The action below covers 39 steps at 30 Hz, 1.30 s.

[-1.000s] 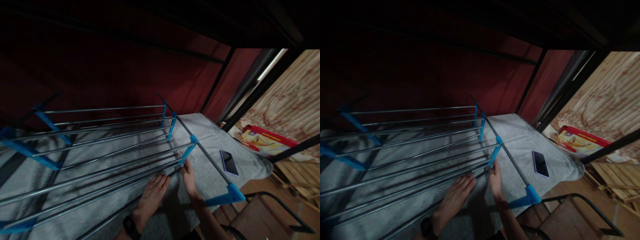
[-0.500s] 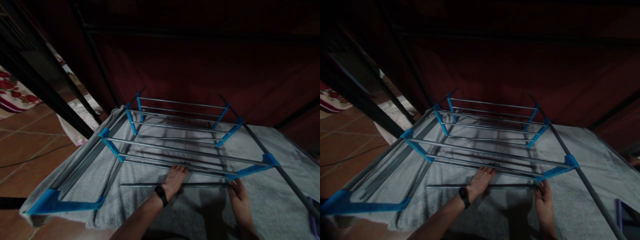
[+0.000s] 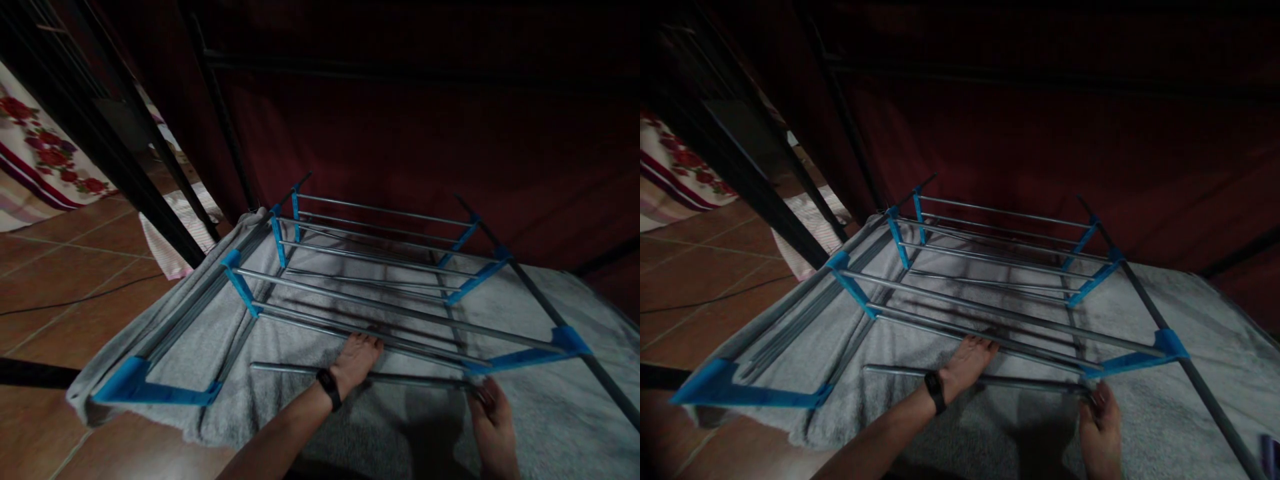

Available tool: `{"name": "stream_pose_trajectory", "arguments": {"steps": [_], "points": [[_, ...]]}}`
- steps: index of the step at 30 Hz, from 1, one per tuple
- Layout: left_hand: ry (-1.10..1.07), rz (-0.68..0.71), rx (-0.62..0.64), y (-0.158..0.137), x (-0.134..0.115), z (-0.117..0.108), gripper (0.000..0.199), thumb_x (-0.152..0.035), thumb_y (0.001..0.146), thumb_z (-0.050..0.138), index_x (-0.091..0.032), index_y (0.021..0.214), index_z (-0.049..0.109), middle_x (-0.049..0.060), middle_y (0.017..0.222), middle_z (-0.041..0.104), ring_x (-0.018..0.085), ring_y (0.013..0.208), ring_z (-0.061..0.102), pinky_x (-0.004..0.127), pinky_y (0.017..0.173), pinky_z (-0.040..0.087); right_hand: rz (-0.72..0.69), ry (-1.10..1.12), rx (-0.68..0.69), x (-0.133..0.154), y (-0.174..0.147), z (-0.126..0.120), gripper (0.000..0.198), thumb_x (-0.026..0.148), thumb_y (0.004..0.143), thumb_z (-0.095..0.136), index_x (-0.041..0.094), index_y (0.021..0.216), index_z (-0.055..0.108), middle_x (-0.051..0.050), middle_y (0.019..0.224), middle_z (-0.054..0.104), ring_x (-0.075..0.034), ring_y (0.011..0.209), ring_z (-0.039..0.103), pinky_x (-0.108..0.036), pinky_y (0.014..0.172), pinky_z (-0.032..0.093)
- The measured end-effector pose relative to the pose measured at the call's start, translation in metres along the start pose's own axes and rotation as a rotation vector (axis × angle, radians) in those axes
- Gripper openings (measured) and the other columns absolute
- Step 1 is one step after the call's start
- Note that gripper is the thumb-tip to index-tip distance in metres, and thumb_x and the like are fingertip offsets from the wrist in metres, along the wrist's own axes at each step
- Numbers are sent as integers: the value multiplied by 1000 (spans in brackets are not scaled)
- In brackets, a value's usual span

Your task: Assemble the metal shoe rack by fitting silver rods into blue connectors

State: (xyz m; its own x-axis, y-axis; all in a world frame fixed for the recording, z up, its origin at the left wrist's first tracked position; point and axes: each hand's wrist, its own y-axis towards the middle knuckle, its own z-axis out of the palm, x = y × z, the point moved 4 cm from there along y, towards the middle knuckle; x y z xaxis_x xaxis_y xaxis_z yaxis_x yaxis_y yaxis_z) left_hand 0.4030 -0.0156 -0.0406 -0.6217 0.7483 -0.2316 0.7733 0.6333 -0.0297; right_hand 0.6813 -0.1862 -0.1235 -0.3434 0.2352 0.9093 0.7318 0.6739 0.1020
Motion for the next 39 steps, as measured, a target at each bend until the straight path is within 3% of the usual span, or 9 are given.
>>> {"name": "stream_pose_trajectory", "arguments": {"steps": [3,6,9,12,18,26,29,34,39], "points": [[-7,-2,-15,-1,1,-2,44,-9,98,44,-16,140,57,15,135,68,28,125,64,45,108,49,-28,-64,-1,1,-19,9,61,53,86,58,31,143,57,-20,139,62,-45,126,61,-67,107,50],[-10,-16,-20,-4,0,-5,40,-9,99,43,-14,134,61,15,132,69,28,124,64,44,109,47,-284,-169,210,26,-39,40,39,43,89,55,34,123,71,-14,129,69,-42,122,65,-66,106,52],[-28,-28,-6,-6,0,-6,37,-9,99,42,-12,128,64,16,129,70,29,121,65,44,108,47,-538,-217,395,59,-56,82,46,30,92,47,32,133,68,-6,140,67,-34,132,61,-61,111,51],[-39,-40,-43,-8,2,-5,36,-12,100,42,-13,131,62,15,134,68,29,126,63,44,112,46,-662,-260,433,83,-62,122,56,20,94,42,28,147,58,-6,150,60,-30,142,53,-58,116,47],[-17,-131,-70,-10,12,-6,37,-11,102,39,-13,129,64,13,135,69,28,129,61,44,114,45,-744,-420,404,105,-46,171,52,15,91,43,22,137,66,-12,137,68,-33,132,59,-59,119,41],[-100,-186,-150,-40,25,-13,40,-13,101,44,-18,137,62,11,139,66,26,130,58,44,116,45,-707,-445,525,120,-23,182,50,15,94,38,29,126,73,-8,123,75,-30,111,71,-53,100,57],[-199,-323,-347,-80,53,-17,34,-17,102,42,-22,120,71,9,123,72,25,116,64,42,106,52,-716,-533,552,124,-24,180,44,18,98,40,25,125,74,-9,116,78,-29,102,73,-49,96,59],[-338,-777,-754,-161,150,-21,24,-19,94,49,-22,99,72,9,106,70,26,103,67,43,98,56,-762,-638,539,131,-29,177,42,14,101,42,25,128,73,-7,115,78,-26,104,74,-44,97,59],[-274,-1058,-839,-187,218,-24,30,-17,84,60,-16,114,62,12,112,63,30,112,62,49,104,51,-804,-686,508,132,-32,178,41,11,100,43,25,123,75,-7,114,78,-25,101,74,-42,93,61]]}}
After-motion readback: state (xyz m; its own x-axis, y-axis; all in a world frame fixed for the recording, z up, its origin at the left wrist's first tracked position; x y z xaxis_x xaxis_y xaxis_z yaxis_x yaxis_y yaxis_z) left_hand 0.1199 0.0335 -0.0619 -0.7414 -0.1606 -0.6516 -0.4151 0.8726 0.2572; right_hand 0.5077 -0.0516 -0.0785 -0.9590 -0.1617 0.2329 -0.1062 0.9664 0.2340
